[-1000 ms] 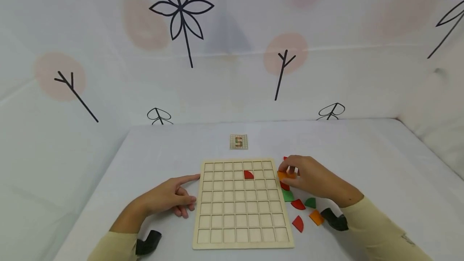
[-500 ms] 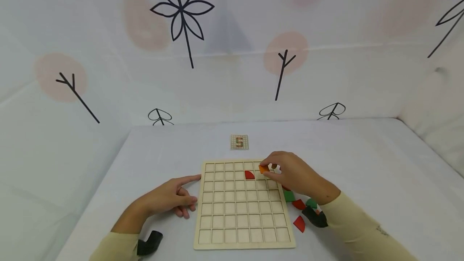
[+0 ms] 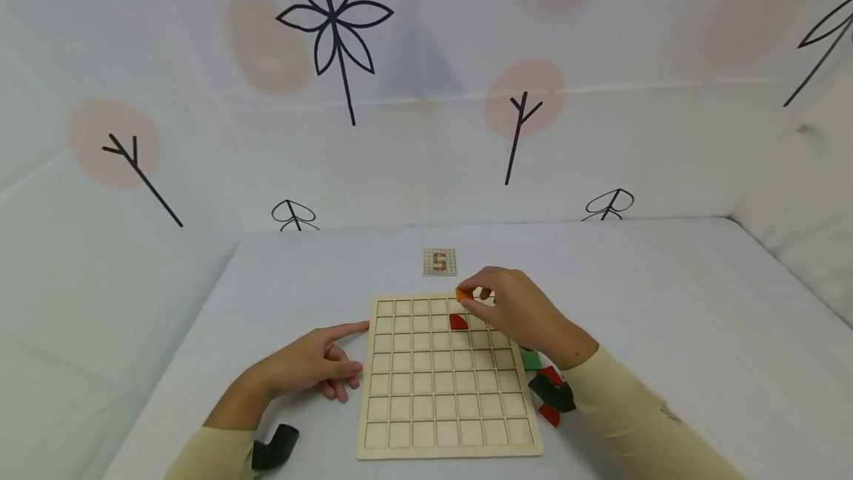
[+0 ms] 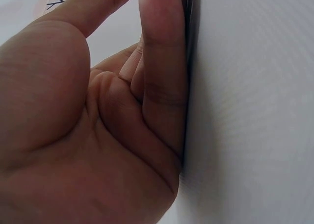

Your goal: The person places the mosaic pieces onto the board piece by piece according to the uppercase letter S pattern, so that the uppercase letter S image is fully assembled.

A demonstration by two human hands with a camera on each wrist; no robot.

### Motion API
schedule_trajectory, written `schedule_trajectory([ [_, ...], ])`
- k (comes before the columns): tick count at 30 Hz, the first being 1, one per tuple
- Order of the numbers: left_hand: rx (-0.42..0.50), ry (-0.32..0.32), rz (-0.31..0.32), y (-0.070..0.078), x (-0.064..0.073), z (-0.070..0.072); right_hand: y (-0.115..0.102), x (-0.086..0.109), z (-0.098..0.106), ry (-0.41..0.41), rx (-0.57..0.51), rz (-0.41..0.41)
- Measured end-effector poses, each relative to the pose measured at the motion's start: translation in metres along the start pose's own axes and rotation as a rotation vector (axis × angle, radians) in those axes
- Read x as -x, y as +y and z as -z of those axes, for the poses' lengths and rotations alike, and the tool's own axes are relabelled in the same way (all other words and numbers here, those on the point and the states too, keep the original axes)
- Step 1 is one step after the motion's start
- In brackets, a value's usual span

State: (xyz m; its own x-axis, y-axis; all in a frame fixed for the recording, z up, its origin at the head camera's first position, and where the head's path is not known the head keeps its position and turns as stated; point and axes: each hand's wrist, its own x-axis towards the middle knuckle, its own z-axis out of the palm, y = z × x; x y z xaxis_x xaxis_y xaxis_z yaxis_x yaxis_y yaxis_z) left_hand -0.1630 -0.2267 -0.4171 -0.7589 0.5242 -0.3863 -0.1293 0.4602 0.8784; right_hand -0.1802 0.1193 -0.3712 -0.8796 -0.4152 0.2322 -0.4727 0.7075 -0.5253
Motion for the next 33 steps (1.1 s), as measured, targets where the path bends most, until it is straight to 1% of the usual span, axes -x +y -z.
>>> schedule_trajectory([
  [2, 0.003, 0.001, 0.000, 0.000, 0.000, 0.000, -0.003, -0.002, -0.001, 0.013, -0.005, 0.012],
  [10, 0.010, 0.001, 0.006, 0.001, -0.001, 0.000, -0.014, -0.012, -0.004, 0.045, -0.029, 0.016],
  [13, 0.008, 0.005, 0.007, 0.002, -0.001, 0.000, -0.020, -0.016, -0.006, 0.067, -0.057, 0.018],
  [16, 0.007, 0.002, 0.009, 0.002, 0.000, 0.000, -0.026, -0.018, -0.008, 0.066, -0.096, 0.006],
  [22, 0.011, -0.001, 0.016, 0.003, 0.002, 0.001, -0.028, -0.019, -0.018, 0.016, -0.150, -0.049],
  [28, 0.020, -0.005, 0.012, 0.003, 0.001, 0.002, -0.022, -0.023, -0.029, -0.073, -0.173, -0.073],
  [33, 0.025, -0.007, 0.013, 0.002, 0.001, 0.001, -0.015, -0.023, -0.033, -0.138, -0.201, -0.117],
])
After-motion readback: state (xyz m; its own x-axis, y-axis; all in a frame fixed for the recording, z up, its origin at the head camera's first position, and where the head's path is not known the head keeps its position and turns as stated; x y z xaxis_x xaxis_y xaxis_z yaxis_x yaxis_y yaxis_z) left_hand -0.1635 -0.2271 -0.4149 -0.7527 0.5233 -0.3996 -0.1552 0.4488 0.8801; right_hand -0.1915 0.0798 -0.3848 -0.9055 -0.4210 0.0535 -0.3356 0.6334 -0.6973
